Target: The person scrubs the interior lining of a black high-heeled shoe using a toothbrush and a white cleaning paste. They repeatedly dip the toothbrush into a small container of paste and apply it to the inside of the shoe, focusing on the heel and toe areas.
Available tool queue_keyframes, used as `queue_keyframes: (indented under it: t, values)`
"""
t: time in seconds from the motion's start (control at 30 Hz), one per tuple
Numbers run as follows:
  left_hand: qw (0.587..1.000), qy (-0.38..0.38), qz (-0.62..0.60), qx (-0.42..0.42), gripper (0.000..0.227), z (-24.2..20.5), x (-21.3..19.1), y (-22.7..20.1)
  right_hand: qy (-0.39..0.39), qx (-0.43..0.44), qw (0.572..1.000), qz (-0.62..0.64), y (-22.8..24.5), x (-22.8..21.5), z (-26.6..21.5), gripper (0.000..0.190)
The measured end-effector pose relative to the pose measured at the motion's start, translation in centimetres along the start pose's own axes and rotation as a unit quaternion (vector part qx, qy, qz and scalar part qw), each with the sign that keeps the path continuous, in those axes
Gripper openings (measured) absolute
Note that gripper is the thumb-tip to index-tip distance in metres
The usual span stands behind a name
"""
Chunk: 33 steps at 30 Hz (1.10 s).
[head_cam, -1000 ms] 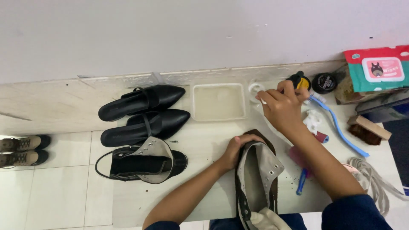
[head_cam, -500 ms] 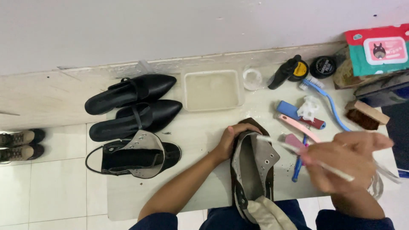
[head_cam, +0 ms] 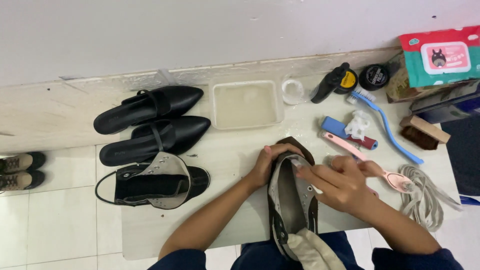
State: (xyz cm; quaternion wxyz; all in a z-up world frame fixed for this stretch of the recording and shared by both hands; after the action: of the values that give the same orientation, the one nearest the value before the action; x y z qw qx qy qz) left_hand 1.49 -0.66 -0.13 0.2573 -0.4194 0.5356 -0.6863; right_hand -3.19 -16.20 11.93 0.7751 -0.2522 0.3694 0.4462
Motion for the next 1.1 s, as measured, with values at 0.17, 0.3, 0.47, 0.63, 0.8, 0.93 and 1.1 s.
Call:
queue_keyframes:
  t: [0.17,0.3,0.47,0.63,0.8,0.93,1.1]
  values:
    - [1.000,-0.007,0.008,-0.005,0.102,0.1,0.2,-0.4,-0.001,-0.010,1.000,-0.015,-0.4,1.2,0.8,0.020]
    - [1.000,-0.004,-0.002,-0.005,0.102,0.2,0.3,-0.5,0.014,-0.014,0.997,-0.069,0.3,-0.7,0.2,0.025]
    - [1.000,-0.002,0.015,0.000,0.103,0.3,0.1,0.2,0.001,-0.006,1.000,-0.024,-0.2,0.6,0.9,0.025]
    - [1.000,-0.005,0.010,-0.005,0.104,0.1,0.2,0.1,0.016,-0.005,0.998,-0.062,-0.6,0.8,0.6,0.018]
    - [1.000,0.014,0.002,0.002,0.107,0.3,-0.1,0.4,-0.028,-0.021,0.999,-0.003,-1.4,-0.3,0.3,0.021]
    - [1.000,0.026,0.012,0.005,0.106,0.3,-0.1,-0.9,-0.054,-0.015,0.998,0.041,-2.5,2.3,0.0,0.026]
    - [0.999,0.025,-0.002,0.025,0.109,0.5,-0.6,0.6,-0.100,-0.039,0.994,0.031,-1.8,0.4,1.2,0.015]
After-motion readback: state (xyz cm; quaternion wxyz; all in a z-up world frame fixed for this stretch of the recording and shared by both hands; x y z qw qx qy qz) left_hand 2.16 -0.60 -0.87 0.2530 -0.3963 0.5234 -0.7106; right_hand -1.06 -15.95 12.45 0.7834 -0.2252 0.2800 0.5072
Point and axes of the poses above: each hand's wrist, its own z-axis towards the middle knuckle, its own x-axis out of the palm, y = z × x, the point moved 2 cm from there along z, towards the middle knuckle, and after that the axes turned 8 degrees about -x, right-handed, at the moved point
